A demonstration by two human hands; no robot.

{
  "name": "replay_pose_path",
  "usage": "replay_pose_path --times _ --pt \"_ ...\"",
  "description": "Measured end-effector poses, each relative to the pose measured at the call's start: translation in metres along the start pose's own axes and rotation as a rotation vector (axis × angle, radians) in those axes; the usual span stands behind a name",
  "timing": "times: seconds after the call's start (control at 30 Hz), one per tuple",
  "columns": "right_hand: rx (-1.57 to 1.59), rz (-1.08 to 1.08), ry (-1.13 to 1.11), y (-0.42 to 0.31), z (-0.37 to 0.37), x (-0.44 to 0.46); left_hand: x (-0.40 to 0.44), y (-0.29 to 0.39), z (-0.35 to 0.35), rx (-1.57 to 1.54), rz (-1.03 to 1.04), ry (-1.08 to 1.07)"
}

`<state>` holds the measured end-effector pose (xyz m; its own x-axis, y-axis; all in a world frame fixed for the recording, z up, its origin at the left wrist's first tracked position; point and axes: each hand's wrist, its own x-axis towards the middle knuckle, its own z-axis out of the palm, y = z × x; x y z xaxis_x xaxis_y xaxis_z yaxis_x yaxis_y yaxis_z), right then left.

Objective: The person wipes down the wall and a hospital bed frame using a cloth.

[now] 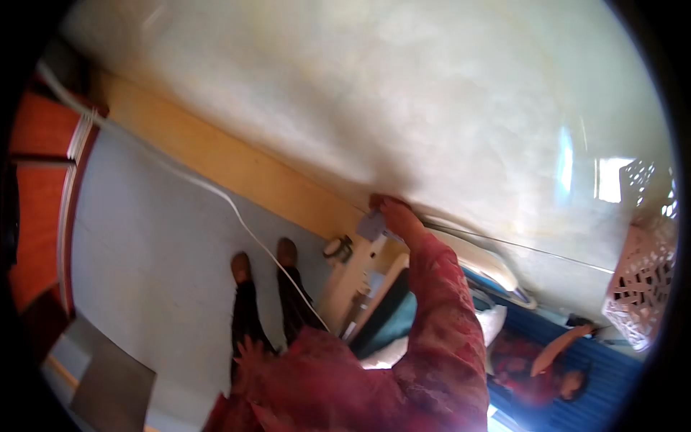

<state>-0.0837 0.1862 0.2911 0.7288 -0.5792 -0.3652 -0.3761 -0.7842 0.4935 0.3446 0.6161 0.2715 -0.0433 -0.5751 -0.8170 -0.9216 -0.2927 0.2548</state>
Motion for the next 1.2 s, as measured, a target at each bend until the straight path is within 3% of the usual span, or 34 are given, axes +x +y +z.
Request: replay_pose_path --times 0.13,0.17,0.2,0.23,0.33,0.4,0.47,0.57,0.67,0.7,0.73,0.83,0.87,0.93,1.0,1.03,1.1,1.13,1.17,1.2 --pt "-0.217 -0.377 -0.334 0.008 -0.065 0.068 0.01 0.006 -0.013 0.019 -0.092 -0.013" --pt "-0.238 -0.368 0.022 -0.001 -0.024 0.101 0.007 0.007 -0.018 -0.032 -0.122 -0.038" --pt "-0.204 -0.225 0.317 0.0 -0.025 0.162 0.006 0.011 -0.023 -0.085 -0.149 -0.064" --pt "0.15 -0.141 0.22 0.023 -0.114 0.205 0.005 0.014 -0.027 -0.085 -0.163 -0.056" --pt "0.005 0.055 0.675 0.063 -0.236 0.296 0.006 0.023 -0.037 -0.102 -0.18 -0.026" --pt "-0.01 0.152 0.825 0.077 -0.27 0.344 0.004 0.029 -0.037 -0.069 -0.182 -0.04" --pt "0.152 0.129 0.845 0.063 -0.236 0.378 0.004 0.035 -0.035 -0.057 -0.188 -0.024" --pt "0.692 0.043 0.792 0.015 -0.143 0.402 0.006 0.04 -0.023 0.002 -0.168 0.018" --pt "1.9 0.017 0.491 -0.036 -0.047 0.372 0.005 0.032 0.015 0.143 -0.131 0.107" --pt "2.133 0.056 0.359 -0.05 -0.016 0.345 0.004 0.029 0.027 0.249 -0.1 0.2" --pt "2.143 0.068 0.341 -0.063 0.009 0.332 0.004 0.024 0.024 0.247 -0.097 0.18" --pt "1.244 0.179 0.327 -0.099 0.099 0.223 0.008 0.033 0.002 0.243 -0.099 0.126" --pt "1.208 0.26 0.179 -0.117 0.143 0.189 0.009 0.037 -0.011 0.223 -0.107 0.104" --pt "1.157 0.492 -0.054 -0.12 0.14 0.126 0.007 0.032 -0.015 0.207 -0.11 0.068" --pt "0.416 0.068 -0.176 -0.166 0.246 0.051 0.007 0.02 -0.007 0.229 -0.09 0.096" --pt "0.414 0.07 -0.195 -0.151 0.205 0.059 0.008 0.013 -0.003 0.225 -0.076 0.085" --pt "0.344 -0.075 -0.56 -0.118 0.128 0.096 0.008 0.002 0.006 0.261 -0.09 0.072" --pt "0.145 -0.148 -0.335 -0.126 0.145 0.11 0.006 0.0 0.004 0.262 -0.072 0.062" --pt "0.034 -0.323 -0.222 -0.174 0.242 0.149 0.008 0.0 0.001 0.249 -0.089 0.053" --pt "0.099 0.159 0.162 -0.117 0.099 0.186 0.008 0.001 -0.002 0.236 -0.107 0.043"
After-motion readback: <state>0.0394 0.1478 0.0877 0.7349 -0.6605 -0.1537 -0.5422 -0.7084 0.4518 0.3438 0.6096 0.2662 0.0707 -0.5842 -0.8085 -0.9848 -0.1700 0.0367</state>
